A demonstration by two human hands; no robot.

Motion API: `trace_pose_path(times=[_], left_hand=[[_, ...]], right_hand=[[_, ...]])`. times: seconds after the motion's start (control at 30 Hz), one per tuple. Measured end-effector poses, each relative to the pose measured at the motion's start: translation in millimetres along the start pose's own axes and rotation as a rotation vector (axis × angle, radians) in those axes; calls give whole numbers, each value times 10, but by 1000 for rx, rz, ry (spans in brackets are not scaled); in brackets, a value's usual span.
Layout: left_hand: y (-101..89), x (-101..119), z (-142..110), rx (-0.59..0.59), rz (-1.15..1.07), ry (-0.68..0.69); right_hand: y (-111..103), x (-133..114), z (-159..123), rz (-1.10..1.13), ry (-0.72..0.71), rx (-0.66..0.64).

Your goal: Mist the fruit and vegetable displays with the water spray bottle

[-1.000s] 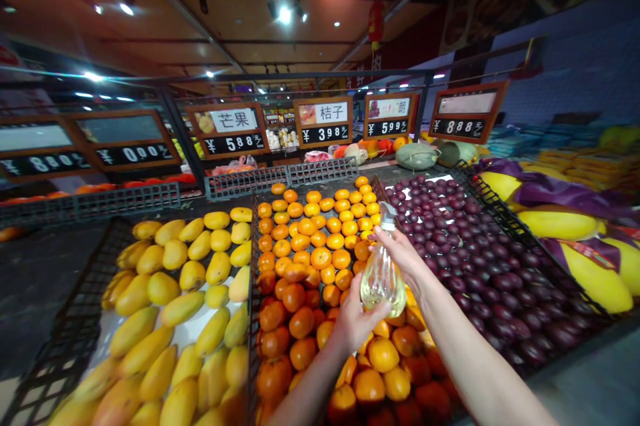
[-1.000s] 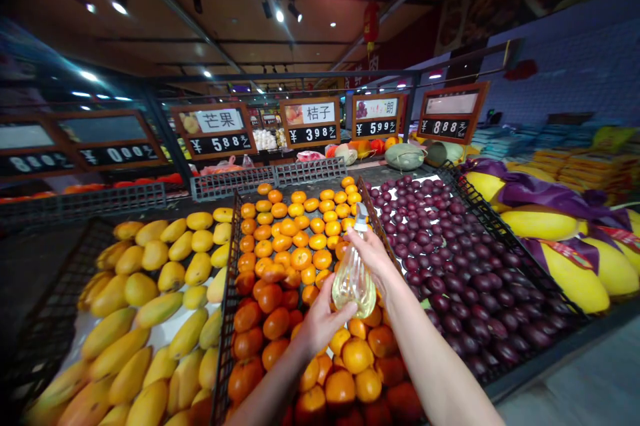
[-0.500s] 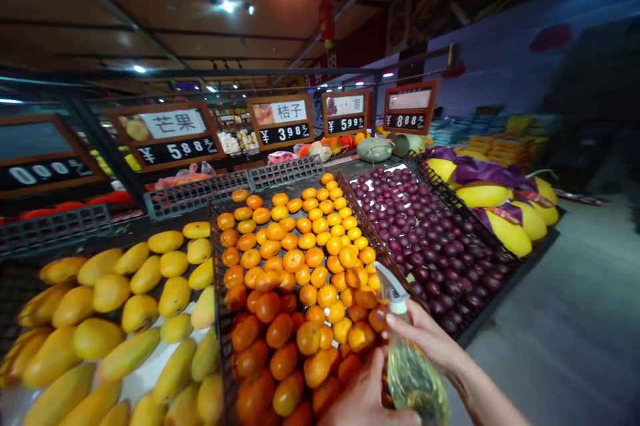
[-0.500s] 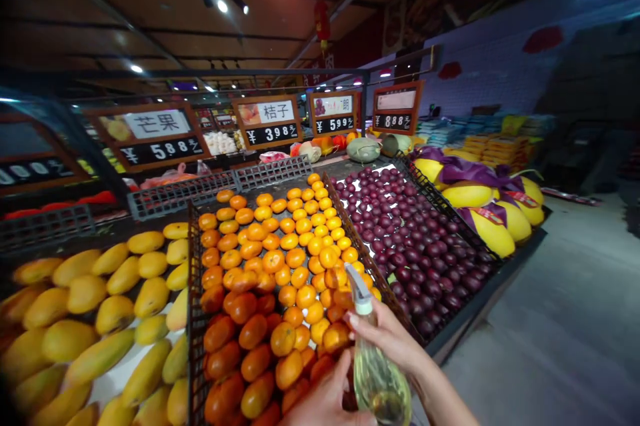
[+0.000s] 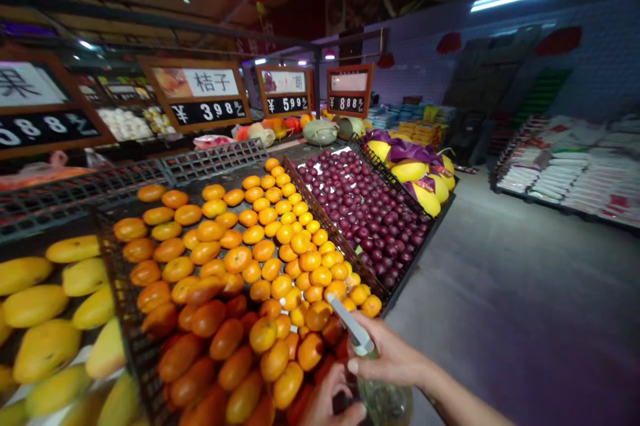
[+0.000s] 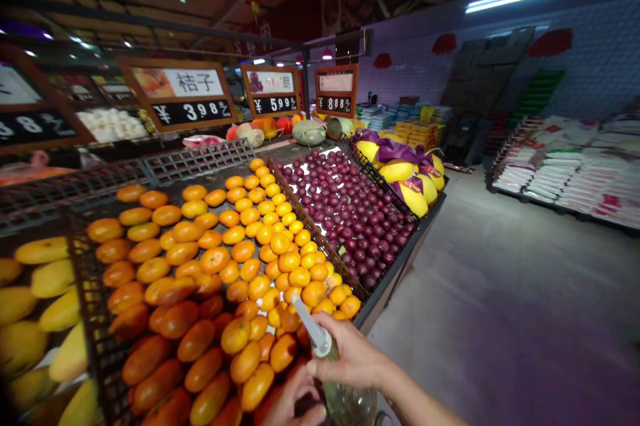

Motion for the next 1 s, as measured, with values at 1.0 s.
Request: trace_pose_path(times=[1.0], left_hand=[[719,428,386,1686,632,-393]], right_hand=[[-3047,1694,-3605,-50,702,939]])
Point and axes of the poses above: each hand's wrist, its own z-axis towards the middle knuckle, its own y-axis out of the palm, x = y × z, the point moved 4 cm from there along z, towards the middle knuckle, and after that the axes turned 3 degrees about -z, right-handed, at the moved point
